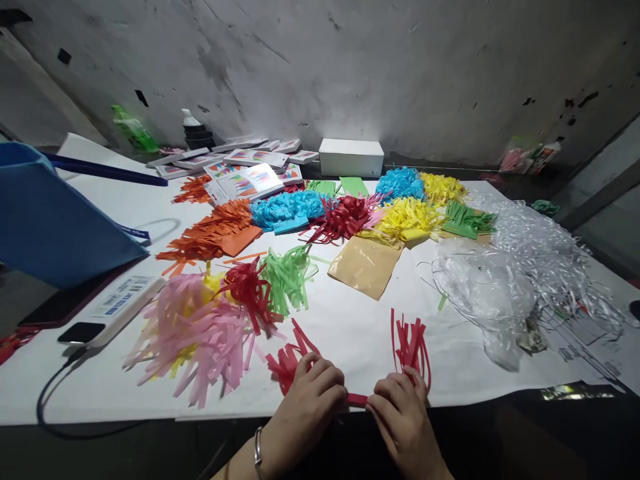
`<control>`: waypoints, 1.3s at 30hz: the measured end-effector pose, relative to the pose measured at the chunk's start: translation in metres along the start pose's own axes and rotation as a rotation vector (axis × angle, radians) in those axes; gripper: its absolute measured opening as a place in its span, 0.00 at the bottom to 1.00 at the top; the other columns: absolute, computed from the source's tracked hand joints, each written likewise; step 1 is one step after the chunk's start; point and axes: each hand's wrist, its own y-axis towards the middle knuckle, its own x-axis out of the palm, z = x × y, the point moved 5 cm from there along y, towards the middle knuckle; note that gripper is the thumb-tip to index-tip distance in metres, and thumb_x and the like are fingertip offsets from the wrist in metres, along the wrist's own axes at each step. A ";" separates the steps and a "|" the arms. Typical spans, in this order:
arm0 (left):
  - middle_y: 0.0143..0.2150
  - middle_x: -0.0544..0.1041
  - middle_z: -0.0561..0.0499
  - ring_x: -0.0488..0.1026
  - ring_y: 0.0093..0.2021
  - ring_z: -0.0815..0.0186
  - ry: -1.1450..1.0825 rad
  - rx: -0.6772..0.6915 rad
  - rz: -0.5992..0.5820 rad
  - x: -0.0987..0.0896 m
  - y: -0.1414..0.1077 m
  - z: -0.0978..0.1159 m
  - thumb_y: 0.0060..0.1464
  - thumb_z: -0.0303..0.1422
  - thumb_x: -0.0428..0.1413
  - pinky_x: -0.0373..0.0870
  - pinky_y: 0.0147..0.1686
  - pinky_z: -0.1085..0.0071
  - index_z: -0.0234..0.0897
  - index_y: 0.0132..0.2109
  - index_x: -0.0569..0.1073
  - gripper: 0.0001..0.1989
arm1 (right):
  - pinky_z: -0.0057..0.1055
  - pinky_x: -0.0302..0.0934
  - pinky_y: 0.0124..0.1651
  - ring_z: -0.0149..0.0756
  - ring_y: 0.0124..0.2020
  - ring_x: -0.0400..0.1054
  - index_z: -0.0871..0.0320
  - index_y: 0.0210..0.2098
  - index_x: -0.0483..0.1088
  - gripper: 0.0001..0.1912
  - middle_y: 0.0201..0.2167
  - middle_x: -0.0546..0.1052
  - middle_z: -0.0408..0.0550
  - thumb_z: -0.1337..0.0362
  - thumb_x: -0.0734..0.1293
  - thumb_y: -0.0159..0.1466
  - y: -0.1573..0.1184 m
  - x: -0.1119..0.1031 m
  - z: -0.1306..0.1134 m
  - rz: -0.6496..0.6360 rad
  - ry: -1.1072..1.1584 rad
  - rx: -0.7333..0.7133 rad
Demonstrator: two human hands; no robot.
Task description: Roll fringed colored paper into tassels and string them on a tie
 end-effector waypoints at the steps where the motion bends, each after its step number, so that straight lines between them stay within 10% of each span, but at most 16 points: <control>1: 0.35 0.77 0.53 0.68 0.38 0.64 0.020 0.053 0.038 0.000 -0.001 0.002 0.67 0.28 0.50 0.54 0.54 0.57 0.39 0.35 0.73 0.11 | 0.48 0.50 0.60 0.37 0.38 0.70 0.55 0.37 0.73 0.14 0.32 0.77 0.45 0.69 0.57 0.71 -0.001 -0.002 -0.002 0.035 -0.029 -0.047; 12: 0.37 0.77 0.53 0.67 0.40 0.62 0.098 0.075 -0.032 0.007 0.001 -0.007 0.63 0.27 0.54 0.51 0.57 0.56 0.39 0.38 0.73 0.05 | 0.47 0.48 0.59 0.40 0.41 0.69 0.58 0.42 0.73 0.16 0.34 0.78 0.46 0.72 0.54 0.72 -0.001 0.006 0.006 -0.014 -0.111 -0.068; 28: 0.38 0.75 0.47 0.68 0.41 0.55 0.234 -0.379 -0.258 0.006 0.019 0.005 0.59 0.24 0.51 0.58 0.47 0.52 0.36 0.35 0.73 0.07 | 0.52 0.48 0.56 0.41 0.36 0.66 0.53 0.31 0.67 0.10 0.30 0.73 0.43 0.69 0.58 0.68 0.007 0.010 0.002 0.023 -0.136 0.343; 39: 0.37 0.77 0.48 0.70 0.41 0.58 0.155 -0.180 -0.318 0.019 0.008 0.005 0.58 0.21 0.54 0.57 0.51 0.54 0.35 0.35 0.74 0.07 | 0.52 0.39 0.67 0.41 0.44 0.70 0.59 0.45 0.73 0.09 0.36 0.79 0.46 0.67 0.62 0.69 -0.010 0.017 -0.008 -0.025 -0.161 -0.104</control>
